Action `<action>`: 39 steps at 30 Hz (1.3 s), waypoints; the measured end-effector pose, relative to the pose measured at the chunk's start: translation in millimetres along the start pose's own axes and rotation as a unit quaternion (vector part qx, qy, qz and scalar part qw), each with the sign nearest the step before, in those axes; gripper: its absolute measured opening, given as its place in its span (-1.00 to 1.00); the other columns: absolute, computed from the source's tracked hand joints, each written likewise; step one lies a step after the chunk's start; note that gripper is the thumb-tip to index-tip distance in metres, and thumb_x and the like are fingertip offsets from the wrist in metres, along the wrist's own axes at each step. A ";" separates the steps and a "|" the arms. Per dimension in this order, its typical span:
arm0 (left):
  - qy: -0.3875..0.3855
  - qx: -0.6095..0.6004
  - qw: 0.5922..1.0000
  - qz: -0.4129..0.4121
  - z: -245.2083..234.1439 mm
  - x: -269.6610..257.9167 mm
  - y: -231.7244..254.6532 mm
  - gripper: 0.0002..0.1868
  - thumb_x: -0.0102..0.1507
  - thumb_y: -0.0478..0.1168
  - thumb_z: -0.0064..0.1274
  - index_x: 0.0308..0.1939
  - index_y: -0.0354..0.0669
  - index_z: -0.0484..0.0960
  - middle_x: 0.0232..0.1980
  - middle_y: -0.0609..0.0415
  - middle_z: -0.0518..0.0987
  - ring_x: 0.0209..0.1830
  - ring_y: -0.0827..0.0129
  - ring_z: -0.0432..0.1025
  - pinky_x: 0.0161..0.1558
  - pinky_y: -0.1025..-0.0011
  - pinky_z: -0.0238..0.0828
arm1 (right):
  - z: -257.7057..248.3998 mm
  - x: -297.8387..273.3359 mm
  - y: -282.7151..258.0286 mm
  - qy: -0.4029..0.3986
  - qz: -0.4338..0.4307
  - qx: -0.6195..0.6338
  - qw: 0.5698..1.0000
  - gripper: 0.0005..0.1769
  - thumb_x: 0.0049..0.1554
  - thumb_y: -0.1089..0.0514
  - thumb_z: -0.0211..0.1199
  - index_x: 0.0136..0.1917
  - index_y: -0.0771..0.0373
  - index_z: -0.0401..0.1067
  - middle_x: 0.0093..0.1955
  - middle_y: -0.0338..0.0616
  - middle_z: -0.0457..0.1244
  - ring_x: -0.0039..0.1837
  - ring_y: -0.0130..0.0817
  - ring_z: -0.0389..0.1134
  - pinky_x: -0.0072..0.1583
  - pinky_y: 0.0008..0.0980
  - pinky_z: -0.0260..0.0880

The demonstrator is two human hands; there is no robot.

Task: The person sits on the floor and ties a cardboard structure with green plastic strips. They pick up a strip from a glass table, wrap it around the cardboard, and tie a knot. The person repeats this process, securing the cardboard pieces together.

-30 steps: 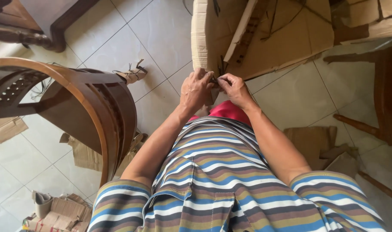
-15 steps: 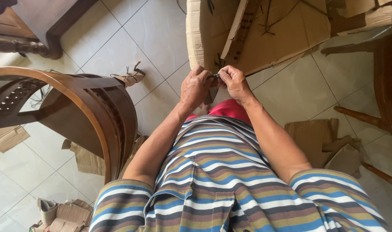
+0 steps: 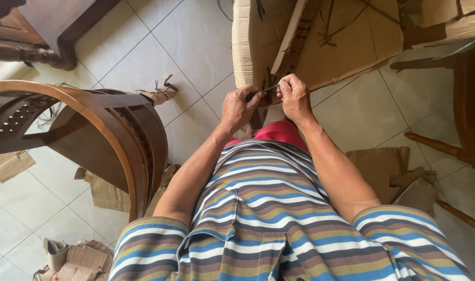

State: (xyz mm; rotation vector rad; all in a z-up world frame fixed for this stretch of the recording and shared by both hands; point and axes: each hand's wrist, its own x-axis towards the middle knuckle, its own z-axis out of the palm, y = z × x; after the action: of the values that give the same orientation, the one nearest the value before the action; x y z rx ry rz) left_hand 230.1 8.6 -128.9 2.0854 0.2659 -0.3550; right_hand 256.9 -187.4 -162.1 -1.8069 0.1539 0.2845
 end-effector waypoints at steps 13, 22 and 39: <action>-0.003 -0.017 1.000 0.026 -8.7 -3.8 2.9 -0.84 0.29 -0.04 0.16 -0.08 0.16 0.74 -0.21 -0.05 0.70 -0.09 -0.08 0.59 -0.12 0.06 0.56 | 14.1 -10.2 -3.8 0.040 0.080 0.205 0.975 -0.75 0.38 0.05 0.07 -0.10 0.18 0.39 -0.24 -0.24 0.32 -0.19 -0.55 0.44 -0.20 -0.71 0.43; 0.005 -0.122 0.993 0.007 1.5 7.9 -20.6 -0.82 0.34 -0.05 0.11 -0.09 0.07 0.75 -0.35 0.04 0.70 -0.19 0.13 0.62 -0.12 0.17 0.54 | 10.2 3.2 -13.0 -0.083 0.146 0.216 0.962 -0.63 0.38 -0.12 -0.11 0.12 0.10 0.41 -0.02 -0.17 0.44 -0.08 -0.54 0.50 -0.14 -0.65 0.50; -0.016 -0.083 0.996 -0.034 -4.4 8.0 -13.1 -0.79 0.27 -0.04 0.16 -0.09 0.05 0.76 -0.35 0.10 0.71 -0.21 0.22 0.64 -0.17 0.27 0.53 | 26.7 10.8 9.0 0.130 0.074 0.147 0.978 -0.82 0.32 0.12 0.08 -0.12 0.15 0.40 -0.31 -0.23 0.29 -0.28 -0.56 0.37 -0.26 -0.66 0.41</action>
State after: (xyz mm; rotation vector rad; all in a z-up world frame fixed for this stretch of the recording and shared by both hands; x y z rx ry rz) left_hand 233.9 19.4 -140.0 1.9084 0.3372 -0.3932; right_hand 262.0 -163.4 -179.7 -1.5344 0.4907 0.1209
